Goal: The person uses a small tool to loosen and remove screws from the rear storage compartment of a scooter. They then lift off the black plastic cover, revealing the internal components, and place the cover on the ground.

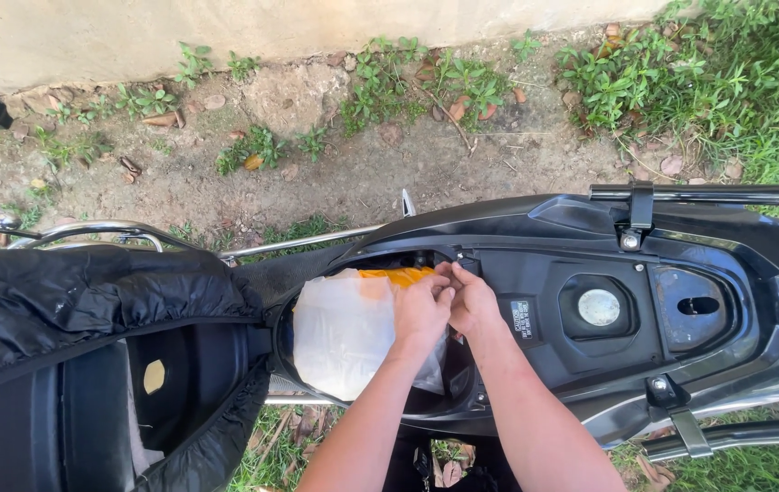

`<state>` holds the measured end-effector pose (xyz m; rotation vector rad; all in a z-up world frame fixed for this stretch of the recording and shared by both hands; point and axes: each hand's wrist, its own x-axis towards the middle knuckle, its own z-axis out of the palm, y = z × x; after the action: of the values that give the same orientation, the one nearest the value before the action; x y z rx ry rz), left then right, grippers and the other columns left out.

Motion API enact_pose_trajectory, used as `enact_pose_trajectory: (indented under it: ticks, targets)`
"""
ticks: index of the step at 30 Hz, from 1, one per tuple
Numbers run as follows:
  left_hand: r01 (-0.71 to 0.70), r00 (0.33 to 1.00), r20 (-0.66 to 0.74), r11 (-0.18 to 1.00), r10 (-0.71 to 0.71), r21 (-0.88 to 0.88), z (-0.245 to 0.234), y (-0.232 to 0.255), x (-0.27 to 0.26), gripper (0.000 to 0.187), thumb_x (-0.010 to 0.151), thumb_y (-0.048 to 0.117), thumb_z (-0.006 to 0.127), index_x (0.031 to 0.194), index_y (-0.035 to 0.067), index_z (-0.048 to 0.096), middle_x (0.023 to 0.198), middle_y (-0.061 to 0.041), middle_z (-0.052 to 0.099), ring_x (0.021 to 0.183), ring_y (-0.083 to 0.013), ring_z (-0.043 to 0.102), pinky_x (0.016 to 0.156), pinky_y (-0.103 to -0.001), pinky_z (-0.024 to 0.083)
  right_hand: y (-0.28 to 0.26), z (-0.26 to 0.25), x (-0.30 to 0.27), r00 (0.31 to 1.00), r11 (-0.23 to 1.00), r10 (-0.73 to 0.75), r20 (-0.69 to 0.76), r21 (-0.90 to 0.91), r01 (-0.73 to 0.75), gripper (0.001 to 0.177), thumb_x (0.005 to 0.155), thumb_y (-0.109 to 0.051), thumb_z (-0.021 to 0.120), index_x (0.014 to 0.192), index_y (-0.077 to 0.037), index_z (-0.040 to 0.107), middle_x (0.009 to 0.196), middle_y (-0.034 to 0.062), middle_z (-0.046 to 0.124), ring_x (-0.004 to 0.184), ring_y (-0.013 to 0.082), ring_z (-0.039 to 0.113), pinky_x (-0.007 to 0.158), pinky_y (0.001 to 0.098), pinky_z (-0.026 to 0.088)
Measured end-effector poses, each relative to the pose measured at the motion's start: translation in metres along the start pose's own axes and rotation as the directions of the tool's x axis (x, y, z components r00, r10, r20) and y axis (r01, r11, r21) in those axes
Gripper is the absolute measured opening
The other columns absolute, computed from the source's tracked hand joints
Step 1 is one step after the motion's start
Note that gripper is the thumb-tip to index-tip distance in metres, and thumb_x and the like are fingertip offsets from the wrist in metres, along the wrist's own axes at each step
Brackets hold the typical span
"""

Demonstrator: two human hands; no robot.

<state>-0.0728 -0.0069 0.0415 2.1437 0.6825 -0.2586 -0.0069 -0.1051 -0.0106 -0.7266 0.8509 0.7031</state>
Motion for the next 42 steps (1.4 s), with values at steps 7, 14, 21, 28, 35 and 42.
enact_pose_trajectory:
  ticks: [7, 14, 21, 28, 35, 42]
  targets:
    - [0.069, 0.997, -0.036, 0.992, -0.073, -0.102, -0.031, 0.003, -0.008, 0.041, 0.109, 0.050, 0.055, 0.127, 0.025, 0.082, 0.109, -0.015, 0.086, 0.118, -0.0394, 0.078, 0.108, -0.051, 0.059, -0.002, -0.025, 0.033, 1.000, 0.999, 0.011, -0.023, -0.050, -0.013, 0.021, 0.103, -0.024, 0.085, 0.114, -0.008, 0.078, 0.096, 0.0004, 0.079, 0.083, 0.0137, 0.073, 0.077, 0.0280, 0.065]
    - [-0.059, 0.985, -0.158, 0.993, 0.074, 0.099, -0.035, -0.025, 0.028, 0.026, 0.107, 0.050, 0.066, 0.116, 0.033, 0.082, 0.100, 0.002, 0.076, 0.103, -0.0262, 0.079, 0.094, -0.041, 0.064, -0.001, -0.005, 0.010, 0.994, 0.989, -0.047, -0.094, -0.143, 0.034, 0.034, 0.097, -0.033, 0.094, 0.097, -0.013, 0.066, 0.085, -0.0009, 0.069, 0.064, 0.0064, 0.061, 0.057, 0.0186, 0.056]
    - [-0.587, 0.791, 0.115, 0.692, 0.601, 0.421, -0.032, -0.006, 0.085, 0.017, 0.106, 0.033, 0.068, 0.112, 0.037, 0.083, 0.106, 0.005, 0.069, 0.105, -0.0262, 0.076, 0.094, -0.037, 0.059, -0.010, -0.023, 0.031, 0.997, 0.995, 0.014, -0.076, -0.094, -0.021, 0.015, 0.103, -0.022, 0.083, 0.107, -0.012, 0.072, 0.097, 0.0050, 0.080, 0.071, 0.0109, 0.074, 0.062, 0.0225, 0.063]
    - [-0.682, 0.716, 0.253, 0.573, 0.651, 0.454, 0.007, -0.027, 0.130, 0.013, 0.100, 0.038, 0.074, 0.111, 0.044, 0.076, 0.105, 0.009, 0.059, 0.099, -0.0191, 0.074, 0.090, -0.036, 0.058, -0.023, -0.023, 0.004, 0.999, 0.993, 0.011, -0.051, -0.120, -0.017, 0.013, 0.097, -0.006, 0.086, 0.105, -0.004, 0.076, 0.094, 0.0085, 0.078, 0.072, 0.0150, 0.078, 0.064, 0.0275, 0.068]
    - [-0.619, 0.785, 0.255, 0.696, 0.565, 0.364, 0.014, -0.026, 0.131, 0.022, 0.102, 0.040, 0.071, 0.120, 0.051, 0.076, 0.110, 0.008, 0.062, 0.102, -0.0259, 0.075, 0.096, -0.038, 0.061, -0.013, -0.029, 0.025, 0.998, 0.987, 0.024, -0.055, -0.157, -0.033, 0.015, 0.097, -0.012, 0.089, 0.102, -0.010, 0.075, 0.088, 0.0045, 0.073, 0.069, 0.0109, 0.073, 0.059, 0.0237, 0.066]
    - [-0.614, 0.787, 0.266, 0.666, 0.557, 0.424, 0.020, -0.030, 0.137, 0.021, 0.103, 0.047, 0.070, 0.119, 0.057, 0.078, 0.108, 0.012, 0.064, 0.101, -0.0185, 0.076, 0.095, -0.034, 0.061, -0.024, -0.010, -0.003, 0.996, 0.988, 0.051, -0.079, -0.142, -0.062, 0.008, 0.104, -0.005, 0.075, 0.111, -0.005, 0.072, 0.091, 0.0059, 0.069, 0.076, 0.0165, 0.076, 0.067, 0.0254, 0.067]
